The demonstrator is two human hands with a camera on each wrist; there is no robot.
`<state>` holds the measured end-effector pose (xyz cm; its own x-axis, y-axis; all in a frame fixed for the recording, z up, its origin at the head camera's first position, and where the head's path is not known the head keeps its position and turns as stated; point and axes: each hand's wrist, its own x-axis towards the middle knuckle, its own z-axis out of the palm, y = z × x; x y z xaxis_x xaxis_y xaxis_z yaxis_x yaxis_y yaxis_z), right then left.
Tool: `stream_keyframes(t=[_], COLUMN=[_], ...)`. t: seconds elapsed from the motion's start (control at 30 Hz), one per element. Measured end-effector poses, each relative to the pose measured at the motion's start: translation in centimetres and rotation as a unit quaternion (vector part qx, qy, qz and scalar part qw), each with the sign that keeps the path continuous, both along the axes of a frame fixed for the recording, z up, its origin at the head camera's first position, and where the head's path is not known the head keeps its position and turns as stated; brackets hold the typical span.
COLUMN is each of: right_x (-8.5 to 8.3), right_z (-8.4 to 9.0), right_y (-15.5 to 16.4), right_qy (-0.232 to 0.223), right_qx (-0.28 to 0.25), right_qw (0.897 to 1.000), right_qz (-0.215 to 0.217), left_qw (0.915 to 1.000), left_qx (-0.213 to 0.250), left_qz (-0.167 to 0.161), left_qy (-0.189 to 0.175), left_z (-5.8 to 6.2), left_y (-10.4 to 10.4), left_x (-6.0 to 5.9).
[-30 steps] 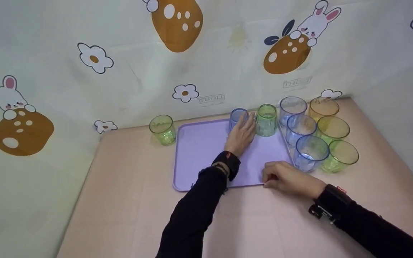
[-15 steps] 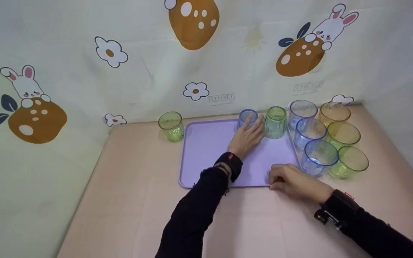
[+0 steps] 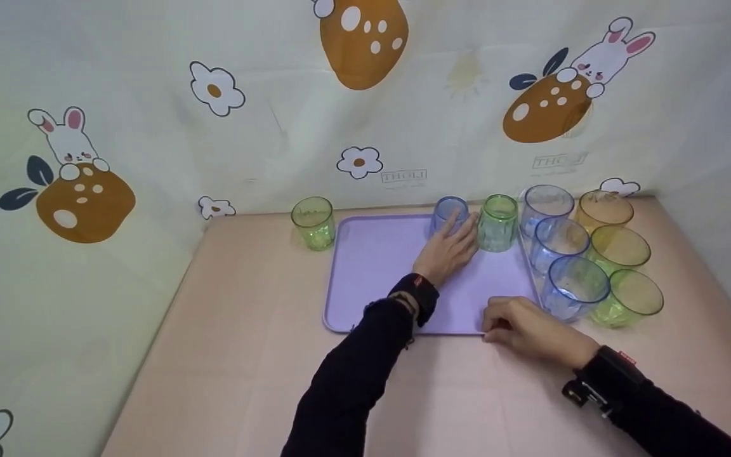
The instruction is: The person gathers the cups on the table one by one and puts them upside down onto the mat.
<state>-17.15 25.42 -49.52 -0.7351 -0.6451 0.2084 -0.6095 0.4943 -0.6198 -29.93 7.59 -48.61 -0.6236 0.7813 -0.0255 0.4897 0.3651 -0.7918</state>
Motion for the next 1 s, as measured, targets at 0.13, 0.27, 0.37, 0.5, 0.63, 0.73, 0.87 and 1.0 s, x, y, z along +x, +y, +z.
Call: stream_keyframes(t=[0.13, 0.27, 0.37, 0.5, 0.63, 0.73, 0.87, 1.0], right_x=[0.1, 0.1, 0.1, 0.0, 0.0, 0.0, 0.0, 0.0], right_z=[0.1, 0.1, 0.1, 0.1, 0.1, 0.1, 0.0, -0.1], right_y=[0.1, 0.1, 0.2, 0.1, 0.0, -0.1, 0.0, 0.0], right_qy=[-0.003, -0.001, -0.007, -0.015, -0.015, -0.011, -0.01, -0.013], right_qx=[0.003, 0.008, 0.01, 0.013, 0.014, 0.011, 0.008, 0.009], right_qw=[1.0, 1.0, 1.0, 1.0, 1.0, 1.0, 1.0, 1.0], right_qz=[-0.003, -0.006, -0.007, -0.01, -0.009, -0.007, -0.006, -0.008], left_qw=[0.9999, 0.9979, 0.9935, 0.9866, 0.969, 0.9373, 0.8704, 0.7962], left_qx=[0.002, 0.028, 0.065, 0.128, 0.237, 0.345, 0.487, 0.593], left_qz=[-0.015, -0.057, -0.092, -0.1, -0.067, -0.032, 0.028, 0.091], left_qy=[0.008, 0.014, 0.019, 0.01, -0.023, -0.04, -0.066, -0.077], left_z=[-0.1, -0.2, -0.1, 0.4, 1.2, 1.6, 1.8, 2.1], left_y=[-0.2, -0.7, -1.2, -2.4, -4.3, -6.3, -9.6, -12.8], left_x=[0.1, 0.3, 0.5, 1.0, 1.4, 1.2, 0.8, 0.3])
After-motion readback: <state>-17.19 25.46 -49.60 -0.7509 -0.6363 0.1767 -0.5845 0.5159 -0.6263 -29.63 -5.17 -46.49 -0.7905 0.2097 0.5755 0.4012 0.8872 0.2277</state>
